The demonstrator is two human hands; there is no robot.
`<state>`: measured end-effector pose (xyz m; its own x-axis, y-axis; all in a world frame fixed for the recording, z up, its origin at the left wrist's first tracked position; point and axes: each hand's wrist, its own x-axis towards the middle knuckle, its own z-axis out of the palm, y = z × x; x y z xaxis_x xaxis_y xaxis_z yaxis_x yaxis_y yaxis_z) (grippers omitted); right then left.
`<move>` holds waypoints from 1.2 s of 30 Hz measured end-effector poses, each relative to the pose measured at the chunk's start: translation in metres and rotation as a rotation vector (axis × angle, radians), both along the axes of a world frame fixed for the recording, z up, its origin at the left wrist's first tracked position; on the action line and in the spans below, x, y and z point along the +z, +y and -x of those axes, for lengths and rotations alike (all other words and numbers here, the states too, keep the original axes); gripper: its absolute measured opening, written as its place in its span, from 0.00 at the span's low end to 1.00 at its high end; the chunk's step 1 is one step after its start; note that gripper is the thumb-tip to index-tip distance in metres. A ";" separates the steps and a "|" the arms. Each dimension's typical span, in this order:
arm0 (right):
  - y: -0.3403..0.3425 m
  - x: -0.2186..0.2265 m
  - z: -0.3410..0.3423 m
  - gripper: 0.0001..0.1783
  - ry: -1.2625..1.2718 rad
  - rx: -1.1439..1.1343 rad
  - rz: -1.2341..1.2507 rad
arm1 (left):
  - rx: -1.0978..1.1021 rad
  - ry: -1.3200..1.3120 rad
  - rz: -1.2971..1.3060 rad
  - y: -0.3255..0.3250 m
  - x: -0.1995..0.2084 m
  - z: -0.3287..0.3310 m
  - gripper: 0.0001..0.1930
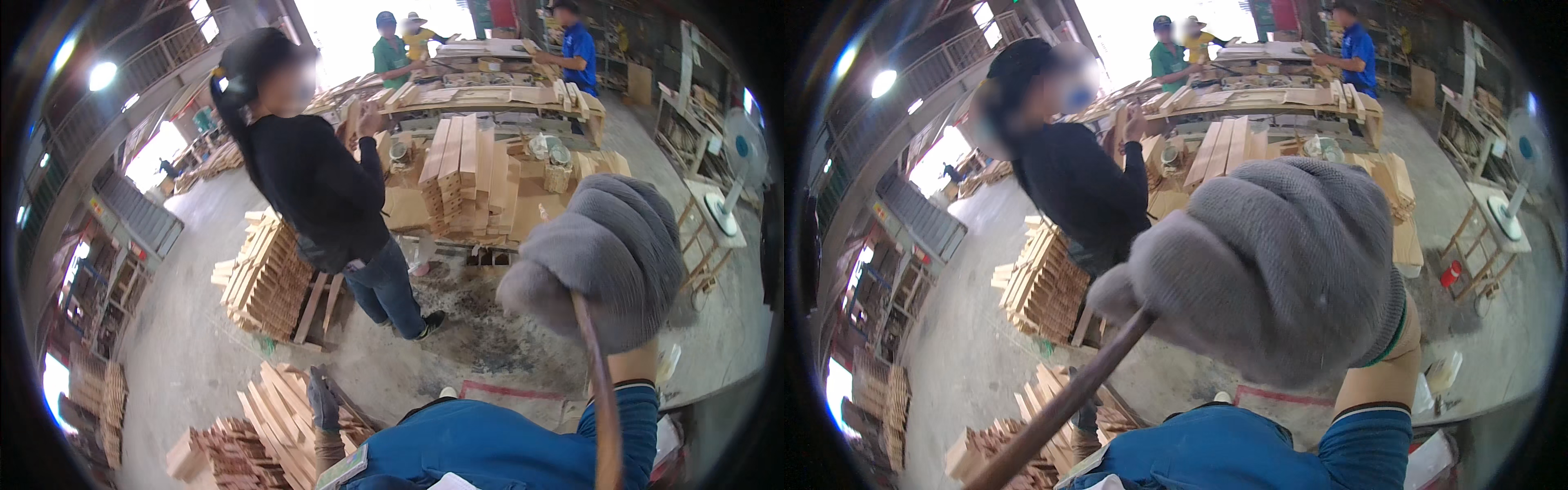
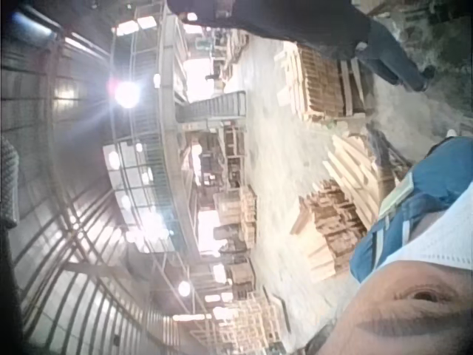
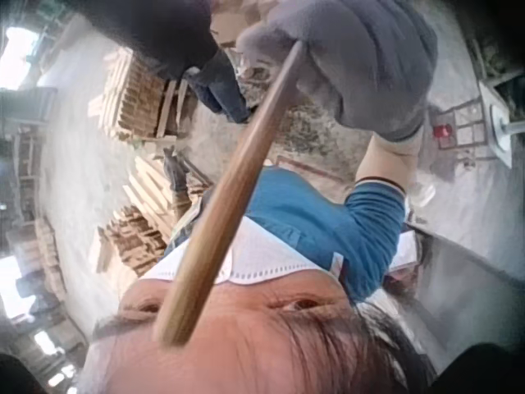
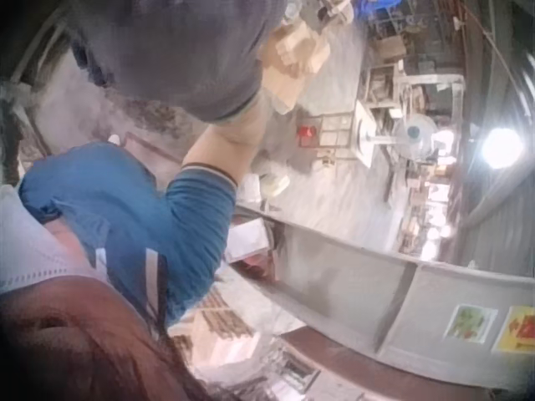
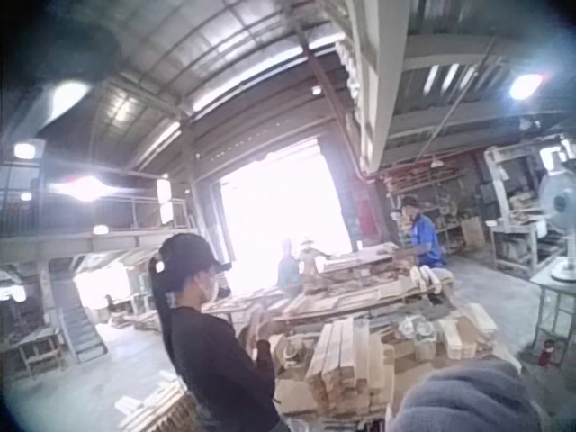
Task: The person walks to a workbench in a woodworking workshop and applies glue to the pre-drilled holes of wooden chair leg components using a small brush. They handle multiple pieces one at a time, dipping the brush into a container and coating the holes before placing the pieces aside.
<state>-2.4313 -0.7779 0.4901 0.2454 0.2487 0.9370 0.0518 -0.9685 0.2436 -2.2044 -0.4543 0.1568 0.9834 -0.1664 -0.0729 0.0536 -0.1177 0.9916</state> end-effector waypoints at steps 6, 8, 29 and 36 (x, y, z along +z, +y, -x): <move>-0.015 0.024 -0.002 0.13 0.240 -0.069 0.047 | -0.249 -0.046 -0.054 -0.080 0.032 -0.081 0.24; -0.017 0.025 0.000 0.13 0.252 -0.107 0.047 | -0.312 -0.037 -0.046 -0.110 0.027 -0.100 0.24; -0.147 -0.037 0.039 0.13 0.341 -0.452 -0.038 | -0.979 -0.147 -0.173 -0.389 -0.013 -0.075 0.18; -0.252 -0.047 0.092 0.14 0.330 -0.449 -0.060 | -0.892 0.148 -0.140 -0.491 0.001 -0.024 0.19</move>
<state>-2.5229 -1.0302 0.4427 0.5976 0.0012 0.8018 -0.3047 -0.9247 0.2285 -2.1806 -0.9454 0.1579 0.4733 -0.8401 -0.2648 0.0101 -0.2954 0.9553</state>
